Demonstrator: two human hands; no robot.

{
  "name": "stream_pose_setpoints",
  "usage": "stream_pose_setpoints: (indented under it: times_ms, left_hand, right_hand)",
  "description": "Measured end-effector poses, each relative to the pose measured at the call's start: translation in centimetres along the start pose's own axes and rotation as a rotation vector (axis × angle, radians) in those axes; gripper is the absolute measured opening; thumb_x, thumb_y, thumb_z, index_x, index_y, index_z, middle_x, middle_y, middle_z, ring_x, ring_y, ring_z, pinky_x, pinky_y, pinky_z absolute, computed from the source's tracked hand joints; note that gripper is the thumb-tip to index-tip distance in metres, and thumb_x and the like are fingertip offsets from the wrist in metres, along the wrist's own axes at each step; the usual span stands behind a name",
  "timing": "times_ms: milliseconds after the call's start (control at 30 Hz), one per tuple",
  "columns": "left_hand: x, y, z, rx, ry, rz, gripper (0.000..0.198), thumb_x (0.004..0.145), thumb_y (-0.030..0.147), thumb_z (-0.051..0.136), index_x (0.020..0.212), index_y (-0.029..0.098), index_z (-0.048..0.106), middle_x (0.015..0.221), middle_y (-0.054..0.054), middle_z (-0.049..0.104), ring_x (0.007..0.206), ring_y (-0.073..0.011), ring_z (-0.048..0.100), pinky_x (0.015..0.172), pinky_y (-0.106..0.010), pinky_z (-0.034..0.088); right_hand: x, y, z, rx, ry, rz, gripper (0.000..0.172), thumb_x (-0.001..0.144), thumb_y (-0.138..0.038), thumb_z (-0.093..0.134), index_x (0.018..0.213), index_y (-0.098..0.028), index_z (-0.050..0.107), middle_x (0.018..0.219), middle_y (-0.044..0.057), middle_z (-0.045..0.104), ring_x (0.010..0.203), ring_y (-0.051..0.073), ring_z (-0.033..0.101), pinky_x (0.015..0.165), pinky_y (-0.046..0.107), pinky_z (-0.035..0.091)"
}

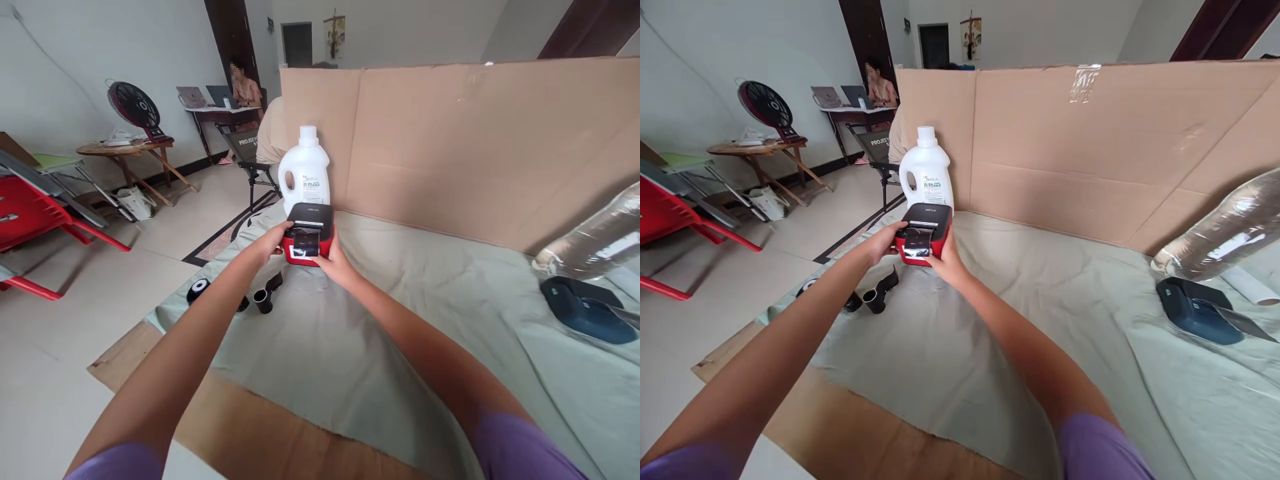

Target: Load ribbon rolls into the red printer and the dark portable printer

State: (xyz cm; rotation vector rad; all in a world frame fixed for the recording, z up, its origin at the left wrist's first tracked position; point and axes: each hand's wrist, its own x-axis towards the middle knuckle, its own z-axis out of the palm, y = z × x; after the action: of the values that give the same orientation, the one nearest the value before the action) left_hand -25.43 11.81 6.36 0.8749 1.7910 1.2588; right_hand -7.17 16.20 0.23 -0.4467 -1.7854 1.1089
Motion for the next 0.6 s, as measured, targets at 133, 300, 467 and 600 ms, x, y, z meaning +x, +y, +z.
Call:
stream_pose_setpoints:
  times_ms: [133,300,467,600]
  left_hand:
    - [2.2,-0.2,-1.6,-0.038,-0.047,-0.113,0.026,0.086,0.044,0.053,0.078,0.020,0.056,0.065,-0.001,0.059,0.056,-0.0153,0.047,0.053,-0.026,0.037]
    - [3.7,-1.2,-1.2,-0.069,-0.072,-0.124,0.024,0.085,0.043,0.052,0.080,0.020,0.055,0.067,-0.001,0.059,0.056,-0.0152,0.047,0.053,-0.026,0.037]
    - [3.9,-0.8,-2.3,0.141,0.035,-0.035,0.036,0.085,0.053,0.054,0.097,0.019,0.063,0.102,-0.008,0.067,0.085,-0.0216,0.060,0.075,-0.033,0.050]
    - [0.1,0.3,-0.7,0.297,0.367,0.488,0.039,0.090,0.045,0.049,0.118,0.021,0.063,0.134,-0.010,0.055,0.114,-0.0250,0.057,0.102,-0.038,0.046]
  right_hand:
    - [2.2,3.5,2.3,-0.003,-0.016,0.025,0.120,0.075,-0.058,0.077,0.161,-0.028,-0.001,0.167,0.007,0.020,0.156,0.034,0.008,0.128,0.057,0.008]
    - [2.6,5.0,3.2,-0.028,0.034,0.169,0.126,0.072,-0.049,0.081,0.161,-0.025,-0.005,0.170,0.009,0.006,0.156,0.039,-0.006,0.126,0.063,-0.002]
    - [0.1,0.8,1.1,-0.221,-0.023,0.313,0.099,0.082,-0.034,0.068,0.161,-0.016,0.012,0.169,0.015,0.010,0.156,0.035,0.010,0.127,0.056,0.012]
    - [-7.9,-4.3,-6.7,-0.391,-0.169,0.240,0.077,0.089,-0.037,0.059,0.158,-0.025,0.029,0.168,0.011,0.021,0.155,0.030,0.021,0.123,0.051,0.029]
